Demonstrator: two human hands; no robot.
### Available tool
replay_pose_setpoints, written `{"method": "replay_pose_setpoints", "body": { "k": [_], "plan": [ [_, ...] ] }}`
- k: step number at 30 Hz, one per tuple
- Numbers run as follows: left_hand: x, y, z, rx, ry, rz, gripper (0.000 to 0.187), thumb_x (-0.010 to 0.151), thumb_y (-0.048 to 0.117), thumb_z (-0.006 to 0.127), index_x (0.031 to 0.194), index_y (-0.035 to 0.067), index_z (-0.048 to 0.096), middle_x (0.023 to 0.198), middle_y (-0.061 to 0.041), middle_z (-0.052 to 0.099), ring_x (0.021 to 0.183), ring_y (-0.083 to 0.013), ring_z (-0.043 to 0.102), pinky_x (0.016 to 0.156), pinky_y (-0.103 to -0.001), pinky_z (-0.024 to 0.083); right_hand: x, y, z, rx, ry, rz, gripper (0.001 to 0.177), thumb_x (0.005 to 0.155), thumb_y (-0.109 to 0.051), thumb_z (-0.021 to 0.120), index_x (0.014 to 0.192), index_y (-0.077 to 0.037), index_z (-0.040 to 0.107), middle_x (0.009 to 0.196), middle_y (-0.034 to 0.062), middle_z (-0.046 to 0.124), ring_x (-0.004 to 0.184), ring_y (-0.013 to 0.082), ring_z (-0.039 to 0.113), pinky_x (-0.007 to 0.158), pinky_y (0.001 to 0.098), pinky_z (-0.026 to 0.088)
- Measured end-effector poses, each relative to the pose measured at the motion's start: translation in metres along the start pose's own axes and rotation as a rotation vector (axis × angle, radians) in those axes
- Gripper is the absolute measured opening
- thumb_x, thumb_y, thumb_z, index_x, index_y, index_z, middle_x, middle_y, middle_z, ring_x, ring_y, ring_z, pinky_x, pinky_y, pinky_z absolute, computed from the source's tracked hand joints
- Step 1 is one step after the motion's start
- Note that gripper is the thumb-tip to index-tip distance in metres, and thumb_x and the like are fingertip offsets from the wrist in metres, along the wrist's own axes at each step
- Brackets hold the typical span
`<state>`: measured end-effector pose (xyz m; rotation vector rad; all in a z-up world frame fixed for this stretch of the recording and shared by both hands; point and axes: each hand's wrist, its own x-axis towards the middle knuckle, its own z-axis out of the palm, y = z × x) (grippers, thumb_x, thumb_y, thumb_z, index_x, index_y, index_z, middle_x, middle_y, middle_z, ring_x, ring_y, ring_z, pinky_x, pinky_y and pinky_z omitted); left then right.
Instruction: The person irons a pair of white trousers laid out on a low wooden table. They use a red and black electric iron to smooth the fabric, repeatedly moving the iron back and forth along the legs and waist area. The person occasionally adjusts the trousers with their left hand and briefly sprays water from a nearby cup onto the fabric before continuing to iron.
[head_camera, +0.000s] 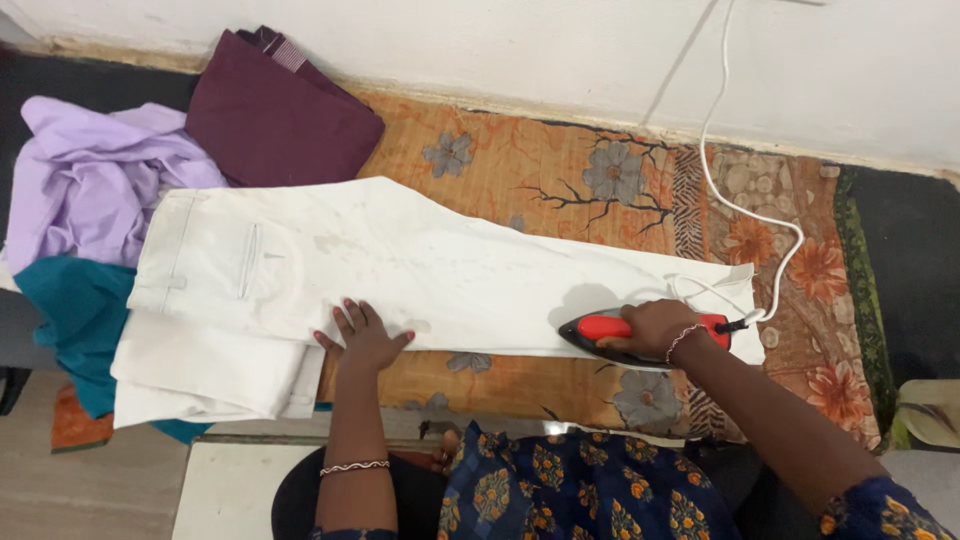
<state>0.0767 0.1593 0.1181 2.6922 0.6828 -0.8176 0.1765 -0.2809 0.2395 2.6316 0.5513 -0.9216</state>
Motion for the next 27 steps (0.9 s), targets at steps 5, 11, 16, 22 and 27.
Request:
{"method": "replay_pose_setpoints", "body": {
  "k": [5, 11, 16, 22, 27],
  "plan": [
    [0.01, -0.006, -0.015, -0.23, 0.28, 0.082, 0.107, 0.094, 0.074, 0.042, 0.161, -0.001, 0.006, 0.171, -0.019, -0.006, 0.156, -0.0375, -0.017, 0.112, -0.074, -0.016, 0.013, -0.045, -0.017, 0.032, 0.067, 0.0, 0.09, 0.081, -0.089, 0.045, 0.111, -0.008, 0.069, 0.104, 0.0152, 0.075, 0.101, 0.03, 0.072, 0.088, 0.0436, 0.057],
    [0.018, -0.002, -0.017, -0.223, -0.023, 0.028, 0.088, 0.098, 0.07, 0.025, 0.164, 0.014, 0.008, 0.173, -0.007, -0.005, 0.158, -0.0365, -0.014, 0.119, -0.07, -0.013, 0.052, -0.158, -0.073, 0.044, 0.154, -0.122, 0.089, 0.087, -0.087, 0.041, 0.104, -0.005, 0.074, 0.102, 0.0172, 0.075, 0.099, 0.0315, 0.072, 0.086, 0.0449, 0.057],
    [0.029, -0.005, -0.013, -0.387, 0.032, 0.007, 0.08, 0.101, 0.066, 0.022, 0.161, 0.012, 0.021, 0.171, -0.009, 0.013, 0.156, -0.0423, 0.002, 0.117, -0.071, -0.005, 0.079, -0.246, -0.117, 0.102, 0.227, -0.204, 0.084, 0.087, -0.084, 0.046, 0.1, -0.007, 0.076, 0.101, 0.0168, 0.075, 0.099, 0.0319, 0.071, 0.085, 0.045, 0.057],
    [0.036, -0.033, -0.043, -0.86, 0.48, -0.194, 0.055, 0.107, 0.044, 0.031, 0.138, 0.008, 0.06, 0.13, -0.018, 0.067, 0.121, -0.0402, 0.061, 0.105, -0.056, 0.042, 0.083, -0.293, -0.139, 0.145, 0.165, -0.2, 0.081, 0.085, -0.083, 0.05, 0.1, -0.008, 0.076, 0.1, 0.0145, 0.076, 0.097, 0.0314, 0.073, 0.083, 0.0458, 0.058],
    [0.015, -0.05, -0.055, -1.262, 0.71, -0.238, 0.052, 0.106, 0.041, 0.036, 0.122, 0.002, 0.066, 0.112, -0.015, 0.075, 0.102, -0.0329, 0.071, 0.091, -0.041, 0.051, 0.066, -0.276, -0.123, 0.001, 0.121, -0.322, 0.08, 0.082, -0.083, 0.056, 0.104, -0.008, 0.074, 0.102, 0.0157, 0.076, 0.1, 0.0333, 0.072, 0.085, 0.0466, 0.057]
  ]
}}
